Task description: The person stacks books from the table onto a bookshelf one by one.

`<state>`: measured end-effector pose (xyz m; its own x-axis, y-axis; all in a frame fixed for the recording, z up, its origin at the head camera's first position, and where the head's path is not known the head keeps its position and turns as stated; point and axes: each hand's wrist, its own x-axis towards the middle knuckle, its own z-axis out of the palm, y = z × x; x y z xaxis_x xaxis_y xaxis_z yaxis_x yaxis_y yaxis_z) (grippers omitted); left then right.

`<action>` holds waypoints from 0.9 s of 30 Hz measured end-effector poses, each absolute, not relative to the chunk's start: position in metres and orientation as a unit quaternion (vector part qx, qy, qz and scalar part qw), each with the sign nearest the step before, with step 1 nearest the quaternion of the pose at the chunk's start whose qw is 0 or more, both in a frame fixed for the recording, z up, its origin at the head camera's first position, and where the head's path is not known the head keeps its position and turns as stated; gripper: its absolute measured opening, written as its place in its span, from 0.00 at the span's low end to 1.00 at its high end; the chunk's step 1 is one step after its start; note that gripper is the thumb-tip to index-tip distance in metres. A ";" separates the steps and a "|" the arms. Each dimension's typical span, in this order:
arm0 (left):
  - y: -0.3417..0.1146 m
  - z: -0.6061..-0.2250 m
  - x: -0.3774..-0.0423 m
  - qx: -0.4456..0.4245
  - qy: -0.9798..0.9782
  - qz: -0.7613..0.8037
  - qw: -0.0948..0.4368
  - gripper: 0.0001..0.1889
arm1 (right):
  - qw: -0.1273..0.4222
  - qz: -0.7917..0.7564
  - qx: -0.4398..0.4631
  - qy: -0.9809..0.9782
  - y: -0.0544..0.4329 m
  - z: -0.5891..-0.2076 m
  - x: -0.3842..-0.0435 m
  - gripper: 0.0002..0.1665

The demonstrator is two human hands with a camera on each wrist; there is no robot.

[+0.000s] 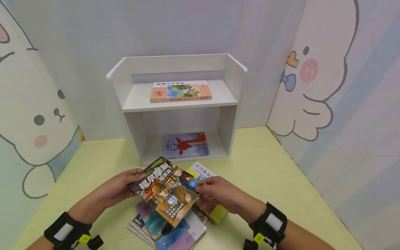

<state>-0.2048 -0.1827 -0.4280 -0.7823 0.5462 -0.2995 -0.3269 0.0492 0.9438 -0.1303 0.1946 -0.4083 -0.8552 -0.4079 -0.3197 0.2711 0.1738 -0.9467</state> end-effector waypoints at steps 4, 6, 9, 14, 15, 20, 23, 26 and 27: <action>-0.177 -0.422 -0.210 0.086 0.640 0.698 0.310 0.22 | 0.229 -0.692 -0.033 0.684 0.196 -0.406 -0.144 0.12; -0.174 -0.420 -0.211 0.086 0.636 0.703 0.308 0.24 | 0.207 -0.707 -0.028 0.676 0.197 -0.407 -0.150 0.15; -0.169 -0.417 -0.212 0.084 0.632 0.707 0.305 0.23 | 0.184 -0.715 -0.020 0.674 0.199 -0.408 -0.156 0.18; -0.165 -0.414 -0.211 0.084 0.625 0.714 0.305 0.20 | 0.174 -0.723 -0.017 0.668 0.203 -0.407 -0.161 0.18; -0.164 -0.415 -0.212 0.084 0.624 0.715 0.305 0.19 | 0.172 -0.725 -0.016 0.667 0.204 -0.407 -0.162 0.18; -0.160 -0.414 -0.214 0.086 0.626 0.716 0.298 0.17 | 0.163 -0.729 -0.010 0.665 0.206 -0.405 -0.173 0.19; -0.156 -0.414 -0.219 0.090 0.633 0.713 0.287 0.18 | 0.157 -0.725 0.003 0.670 0.207 -0.403 -0.183 0.22; -0.150 -0.415 -0.228 0.097 0.650 0.703 0.273 0.19 | 0.146 -0.722 0.026 0.676 0.210 -0.403 -0.198 0.25; -0.148 -0.415 -0.232 0.098 0.657 0.698 0.268 0.19 | 0.143 -0.722 0.031 0.676 0.210 -0.403 -0.204 0.25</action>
